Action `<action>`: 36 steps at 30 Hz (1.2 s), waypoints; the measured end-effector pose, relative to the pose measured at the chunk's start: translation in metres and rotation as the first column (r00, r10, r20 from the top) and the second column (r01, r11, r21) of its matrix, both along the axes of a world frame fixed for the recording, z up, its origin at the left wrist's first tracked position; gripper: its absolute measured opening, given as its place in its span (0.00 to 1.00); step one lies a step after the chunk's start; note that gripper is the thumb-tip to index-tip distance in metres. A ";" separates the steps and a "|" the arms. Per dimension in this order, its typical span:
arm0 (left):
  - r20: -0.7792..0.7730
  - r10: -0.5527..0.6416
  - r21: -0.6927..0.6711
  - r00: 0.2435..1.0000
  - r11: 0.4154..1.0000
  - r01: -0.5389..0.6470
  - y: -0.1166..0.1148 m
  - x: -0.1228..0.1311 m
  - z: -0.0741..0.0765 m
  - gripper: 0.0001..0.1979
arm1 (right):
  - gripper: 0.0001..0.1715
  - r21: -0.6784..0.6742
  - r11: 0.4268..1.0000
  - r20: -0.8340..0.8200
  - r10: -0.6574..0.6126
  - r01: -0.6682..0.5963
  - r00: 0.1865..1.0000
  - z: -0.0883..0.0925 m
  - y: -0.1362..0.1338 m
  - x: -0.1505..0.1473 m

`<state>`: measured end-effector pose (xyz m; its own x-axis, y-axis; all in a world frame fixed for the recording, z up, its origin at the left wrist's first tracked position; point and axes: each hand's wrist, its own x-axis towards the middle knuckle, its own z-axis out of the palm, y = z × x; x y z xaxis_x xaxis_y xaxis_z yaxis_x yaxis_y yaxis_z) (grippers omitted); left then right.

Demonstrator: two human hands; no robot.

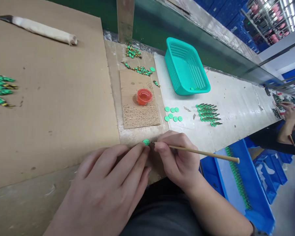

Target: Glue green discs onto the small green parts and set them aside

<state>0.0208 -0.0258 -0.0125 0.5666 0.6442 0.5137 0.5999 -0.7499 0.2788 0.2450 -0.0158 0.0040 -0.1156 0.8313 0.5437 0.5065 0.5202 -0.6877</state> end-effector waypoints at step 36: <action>-0.038 0.004 0.001 0.999 1.000 -0.004 0.001 0.000 0.003 0.16 | 0.06 -0.073 0.994 -0.111 -0.090 0.082 0.990 0.000 -0.004 0.001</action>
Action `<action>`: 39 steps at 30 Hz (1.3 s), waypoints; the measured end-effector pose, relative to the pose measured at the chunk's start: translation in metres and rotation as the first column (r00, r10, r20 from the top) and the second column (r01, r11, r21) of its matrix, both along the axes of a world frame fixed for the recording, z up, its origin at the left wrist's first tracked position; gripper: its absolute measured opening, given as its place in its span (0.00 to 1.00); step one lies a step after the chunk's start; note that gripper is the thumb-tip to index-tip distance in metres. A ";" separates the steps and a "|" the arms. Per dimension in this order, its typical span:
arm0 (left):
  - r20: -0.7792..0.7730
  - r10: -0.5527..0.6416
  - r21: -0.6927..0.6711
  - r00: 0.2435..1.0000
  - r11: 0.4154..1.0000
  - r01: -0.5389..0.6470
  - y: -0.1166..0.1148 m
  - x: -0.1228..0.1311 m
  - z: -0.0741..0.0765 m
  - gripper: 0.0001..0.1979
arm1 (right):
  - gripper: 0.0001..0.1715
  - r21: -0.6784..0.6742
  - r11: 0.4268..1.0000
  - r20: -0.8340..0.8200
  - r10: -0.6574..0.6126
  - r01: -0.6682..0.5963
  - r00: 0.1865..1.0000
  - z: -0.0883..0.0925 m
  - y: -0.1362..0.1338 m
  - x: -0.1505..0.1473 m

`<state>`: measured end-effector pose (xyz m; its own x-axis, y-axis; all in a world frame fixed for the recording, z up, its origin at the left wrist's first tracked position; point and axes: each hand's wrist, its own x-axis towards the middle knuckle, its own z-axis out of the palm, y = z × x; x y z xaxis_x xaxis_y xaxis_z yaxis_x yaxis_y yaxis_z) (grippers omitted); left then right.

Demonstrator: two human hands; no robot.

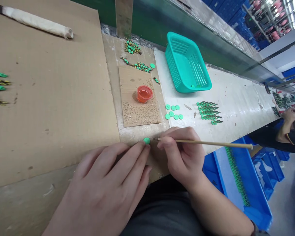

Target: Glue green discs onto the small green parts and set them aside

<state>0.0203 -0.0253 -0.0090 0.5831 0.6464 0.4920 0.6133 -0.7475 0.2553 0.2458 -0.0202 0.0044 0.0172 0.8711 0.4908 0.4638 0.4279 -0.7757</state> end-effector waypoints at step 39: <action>0.252 0.038 0.030 0.967 0.998 -0.047 0.007 0.004 -0.027 0.18 | 0.30 -0.057 0.998 0.218 0.046 -0.034 0.975 0.028 0.142 -0.003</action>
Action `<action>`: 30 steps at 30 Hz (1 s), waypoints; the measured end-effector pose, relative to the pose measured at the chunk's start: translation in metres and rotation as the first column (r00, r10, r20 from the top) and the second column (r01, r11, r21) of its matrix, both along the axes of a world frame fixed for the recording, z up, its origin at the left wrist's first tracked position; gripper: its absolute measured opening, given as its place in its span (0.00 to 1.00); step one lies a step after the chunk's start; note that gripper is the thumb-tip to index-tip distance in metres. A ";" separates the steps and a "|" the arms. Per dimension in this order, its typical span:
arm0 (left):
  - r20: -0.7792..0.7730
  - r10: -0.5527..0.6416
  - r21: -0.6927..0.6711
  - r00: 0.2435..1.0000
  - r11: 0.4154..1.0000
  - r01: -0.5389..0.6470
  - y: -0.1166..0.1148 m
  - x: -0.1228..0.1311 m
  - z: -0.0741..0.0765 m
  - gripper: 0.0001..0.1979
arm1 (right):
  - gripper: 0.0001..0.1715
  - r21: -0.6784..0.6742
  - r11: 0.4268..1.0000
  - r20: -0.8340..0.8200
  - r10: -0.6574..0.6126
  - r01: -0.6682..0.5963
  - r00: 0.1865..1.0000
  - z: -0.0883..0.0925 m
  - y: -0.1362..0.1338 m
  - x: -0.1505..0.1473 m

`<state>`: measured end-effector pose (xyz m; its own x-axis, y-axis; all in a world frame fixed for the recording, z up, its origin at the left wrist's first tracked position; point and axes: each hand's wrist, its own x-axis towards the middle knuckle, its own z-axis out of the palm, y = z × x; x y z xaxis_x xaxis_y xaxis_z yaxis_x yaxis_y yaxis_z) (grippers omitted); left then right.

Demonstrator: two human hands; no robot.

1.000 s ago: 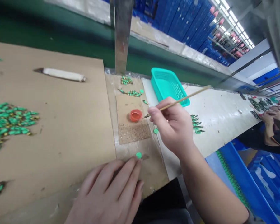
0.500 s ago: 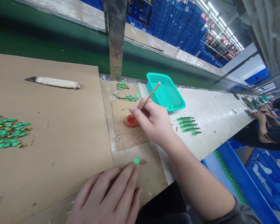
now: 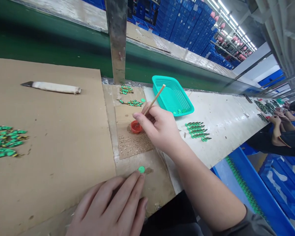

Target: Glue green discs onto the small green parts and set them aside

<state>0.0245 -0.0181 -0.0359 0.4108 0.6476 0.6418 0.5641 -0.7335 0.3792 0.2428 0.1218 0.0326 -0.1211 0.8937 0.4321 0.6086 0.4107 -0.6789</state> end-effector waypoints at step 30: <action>-0.053 -0.016 0.021 0.998 1.000 0.017 0.001 0.004 0.005 0.18 | 0.27 0.026 0.999 -0.026 0.023 -0.022 0.999 0.004 -0.001 0.003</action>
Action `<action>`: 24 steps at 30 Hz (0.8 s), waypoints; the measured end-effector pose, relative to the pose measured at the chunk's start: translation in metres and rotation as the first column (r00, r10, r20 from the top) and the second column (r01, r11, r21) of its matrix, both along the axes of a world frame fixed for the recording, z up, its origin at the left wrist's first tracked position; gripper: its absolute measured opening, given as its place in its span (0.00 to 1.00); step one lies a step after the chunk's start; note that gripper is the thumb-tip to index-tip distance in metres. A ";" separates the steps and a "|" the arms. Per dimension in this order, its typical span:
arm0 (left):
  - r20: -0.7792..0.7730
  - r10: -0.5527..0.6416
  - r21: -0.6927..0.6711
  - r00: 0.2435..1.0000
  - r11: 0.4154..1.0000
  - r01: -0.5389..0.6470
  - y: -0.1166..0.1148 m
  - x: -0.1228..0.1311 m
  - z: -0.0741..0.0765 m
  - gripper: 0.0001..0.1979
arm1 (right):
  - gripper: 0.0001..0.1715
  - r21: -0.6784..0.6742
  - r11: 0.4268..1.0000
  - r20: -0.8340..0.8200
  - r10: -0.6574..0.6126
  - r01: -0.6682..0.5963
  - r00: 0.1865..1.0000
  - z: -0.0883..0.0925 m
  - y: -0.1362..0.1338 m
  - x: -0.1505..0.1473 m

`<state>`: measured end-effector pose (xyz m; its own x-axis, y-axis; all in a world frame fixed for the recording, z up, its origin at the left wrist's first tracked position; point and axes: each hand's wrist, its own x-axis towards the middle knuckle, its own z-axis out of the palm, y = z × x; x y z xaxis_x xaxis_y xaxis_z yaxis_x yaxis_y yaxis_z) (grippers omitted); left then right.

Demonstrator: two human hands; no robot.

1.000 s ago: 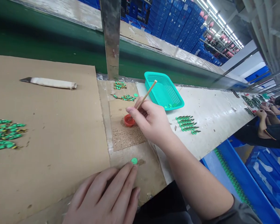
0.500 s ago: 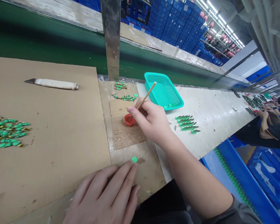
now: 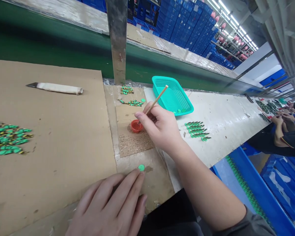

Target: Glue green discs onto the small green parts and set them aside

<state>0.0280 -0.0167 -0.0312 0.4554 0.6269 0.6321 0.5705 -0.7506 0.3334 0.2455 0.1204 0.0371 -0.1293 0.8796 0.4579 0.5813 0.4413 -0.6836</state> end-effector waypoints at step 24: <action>-0.171 -0.011 -0.054 0.985 0.999 0.001 -0.011 -0.010 0.006 0.19 | 0.13 -0.021 0.996 -0.128 -0.084 0.082 0.988 -0.033 -0.139 -0.010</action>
